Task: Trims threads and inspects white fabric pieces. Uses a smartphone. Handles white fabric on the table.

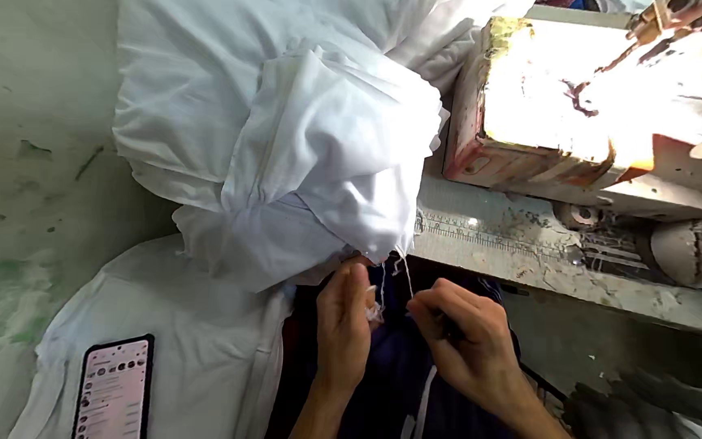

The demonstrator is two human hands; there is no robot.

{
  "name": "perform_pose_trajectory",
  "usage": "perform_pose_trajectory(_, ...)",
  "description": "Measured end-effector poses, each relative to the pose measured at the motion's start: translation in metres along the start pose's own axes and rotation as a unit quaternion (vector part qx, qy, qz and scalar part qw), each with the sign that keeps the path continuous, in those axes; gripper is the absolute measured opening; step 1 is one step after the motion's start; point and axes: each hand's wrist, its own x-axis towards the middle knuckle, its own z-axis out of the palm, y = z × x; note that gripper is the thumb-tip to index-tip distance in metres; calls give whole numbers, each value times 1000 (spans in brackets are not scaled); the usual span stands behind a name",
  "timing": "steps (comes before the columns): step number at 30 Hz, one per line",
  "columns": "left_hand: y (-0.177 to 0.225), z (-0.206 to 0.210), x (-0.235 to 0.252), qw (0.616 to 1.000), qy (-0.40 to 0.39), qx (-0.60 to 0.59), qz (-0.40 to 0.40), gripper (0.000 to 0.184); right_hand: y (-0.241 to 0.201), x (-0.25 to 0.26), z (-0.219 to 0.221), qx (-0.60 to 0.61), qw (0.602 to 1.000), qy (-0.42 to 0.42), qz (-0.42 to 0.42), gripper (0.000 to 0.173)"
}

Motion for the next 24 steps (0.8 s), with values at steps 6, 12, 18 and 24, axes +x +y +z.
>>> perform_pose_trajectory(6, 6, 23, 10, 994, -44, 64, 76, 31, -2, -9, 6, -103, 994, 11, -22, 18)
perform_pose_trajectory(12, 5, 15, -11, 968, -73, 159, 181, 32, 17, 16, -13, -237, 970, 49, -19, 27)
perform_pose_trajectory(18, 7, 12, -10, 963, -94, 168, 190, 31, 25, 41, 2, -125, 984, 7, -124, 27)
perform_pose_trajectory(24, -4, -1, -7, 994, -5, 89, 63, 36, 38, 38, 8, -150, 985, 80, 14, 44)
